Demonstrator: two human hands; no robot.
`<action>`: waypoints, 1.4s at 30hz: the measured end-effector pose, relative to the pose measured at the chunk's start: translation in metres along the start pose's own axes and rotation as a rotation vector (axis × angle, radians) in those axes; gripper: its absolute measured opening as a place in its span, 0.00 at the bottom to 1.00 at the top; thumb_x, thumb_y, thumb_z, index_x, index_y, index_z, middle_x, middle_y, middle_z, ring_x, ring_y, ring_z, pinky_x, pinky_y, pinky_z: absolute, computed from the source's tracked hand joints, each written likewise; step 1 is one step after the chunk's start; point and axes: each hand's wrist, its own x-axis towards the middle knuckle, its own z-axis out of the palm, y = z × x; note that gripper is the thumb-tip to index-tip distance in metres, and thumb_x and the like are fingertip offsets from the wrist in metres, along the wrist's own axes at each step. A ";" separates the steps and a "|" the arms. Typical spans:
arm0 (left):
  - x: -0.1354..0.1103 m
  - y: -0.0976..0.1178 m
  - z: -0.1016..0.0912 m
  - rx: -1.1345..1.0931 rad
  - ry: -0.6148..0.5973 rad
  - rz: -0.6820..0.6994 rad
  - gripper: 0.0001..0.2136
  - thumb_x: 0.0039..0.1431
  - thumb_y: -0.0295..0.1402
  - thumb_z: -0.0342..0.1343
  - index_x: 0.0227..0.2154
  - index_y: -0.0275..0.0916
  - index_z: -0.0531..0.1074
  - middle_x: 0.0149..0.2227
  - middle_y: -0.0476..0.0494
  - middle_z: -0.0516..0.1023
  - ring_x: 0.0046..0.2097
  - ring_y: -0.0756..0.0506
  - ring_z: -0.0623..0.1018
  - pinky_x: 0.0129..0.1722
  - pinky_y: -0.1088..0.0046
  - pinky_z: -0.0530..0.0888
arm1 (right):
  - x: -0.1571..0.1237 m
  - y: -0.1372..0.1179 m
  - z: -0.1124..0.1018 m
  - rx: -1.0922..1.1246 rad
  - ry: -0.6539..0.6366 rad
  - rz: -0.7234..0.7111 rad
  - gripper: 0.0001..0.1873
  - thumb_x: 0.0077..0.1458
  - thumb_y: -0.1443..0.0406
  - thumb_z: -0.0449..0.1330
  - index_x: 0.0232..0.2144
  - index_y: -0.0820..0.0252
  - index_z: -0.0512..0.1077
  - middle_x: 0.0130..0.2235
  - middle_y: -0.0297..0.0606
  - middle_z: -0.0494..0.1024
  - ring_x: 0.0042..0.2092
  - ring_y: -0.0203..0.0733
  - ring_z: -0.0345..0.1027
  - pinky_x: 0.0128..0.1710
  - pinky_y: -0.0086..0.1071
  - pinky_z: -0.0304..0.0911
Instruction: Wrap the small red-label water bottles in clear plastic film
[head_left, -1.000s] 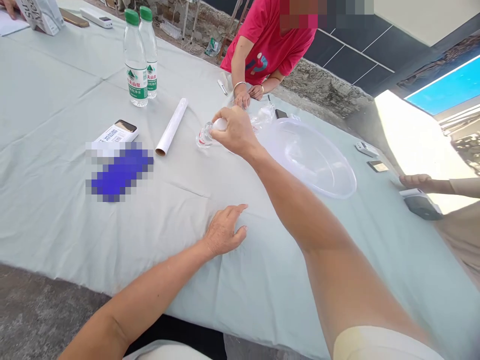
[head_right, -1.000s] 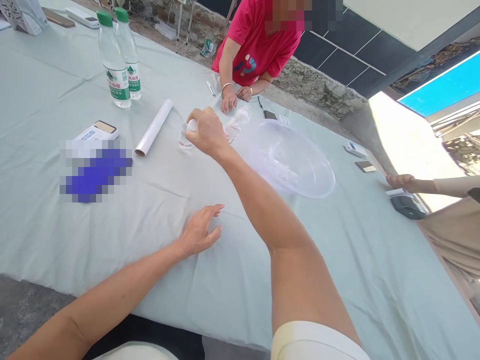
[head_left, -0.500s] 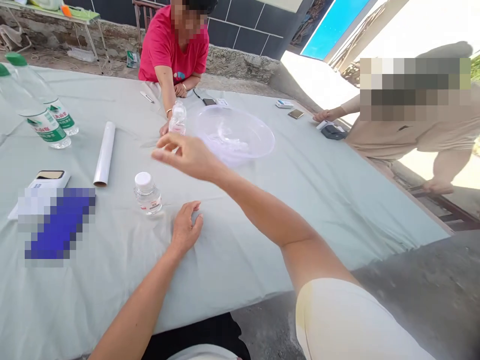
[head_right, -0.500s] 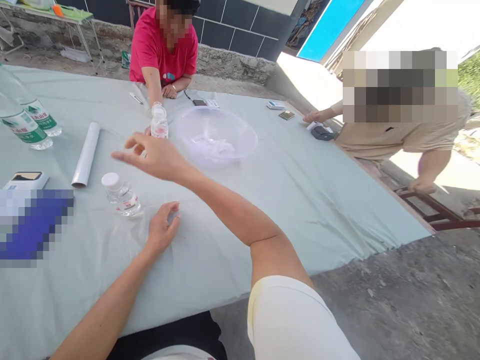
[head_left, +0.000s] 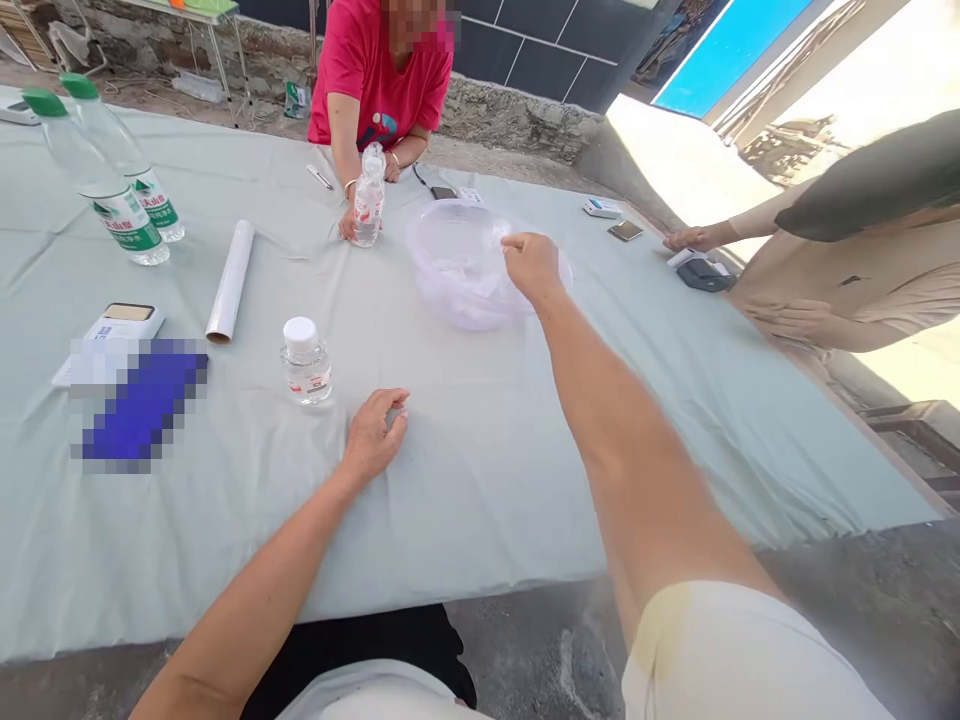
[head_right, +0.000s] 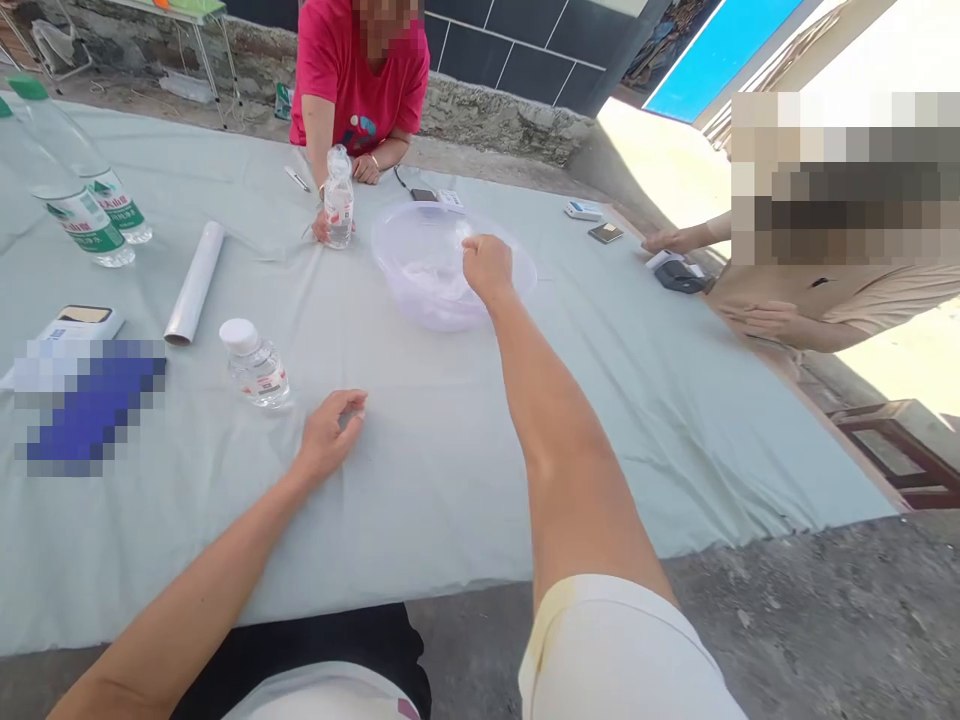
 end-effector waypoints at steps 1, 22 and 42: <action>0.000 0.001 -0.001 -0.031 0.004 -0.012 0.11 0.62 0.33 0.50 0.45 0.41 0.73 0.46 0.42 0.77 0.47 0.46 0.77 0.51 0.65 0.72 | -0.015 -0.009 -0.004 0.083 0.040 -0.017 0.17 0.59 0.69 0.51 0.45 0.65 0.77 0.50 0.49 0.79 0.55 0.47 0.71 0.60 0.46 0.63; 0.004 0.012 -0.013 -0.445 -0.060 -0.220 0.09 0.54 0.39 0.62 0.31 0.38 0.76 0.25 0.52 0.73 0.25 0.52 0.69 0.25 0.76 0.68 | -0.238 -0.042 0.059 1.009 -0.459 0.281 0.20 0.51 0.48 0.65 0.33 0.59 0.73 0.30 0.33 0.76 0.30 0.33 0.66 0.29 0.28 0.63; -0.006 0.033 -0.012 0.140 0.010 -0.106 0.13 0.52 0.41 0.63 0.32 0.42 0.67 0.30 0.52 0.70 0.32 0.50 0.71 0.31 0.75 0.68 | -0.234 -0.038 0.059 1.209 -0.472 0.479 0.15 0.50 0.53 0.66 0.32 0.58 0.73 0.28 0.30 0.73 0.28 0.32 0.64 0.27 0.27 0.60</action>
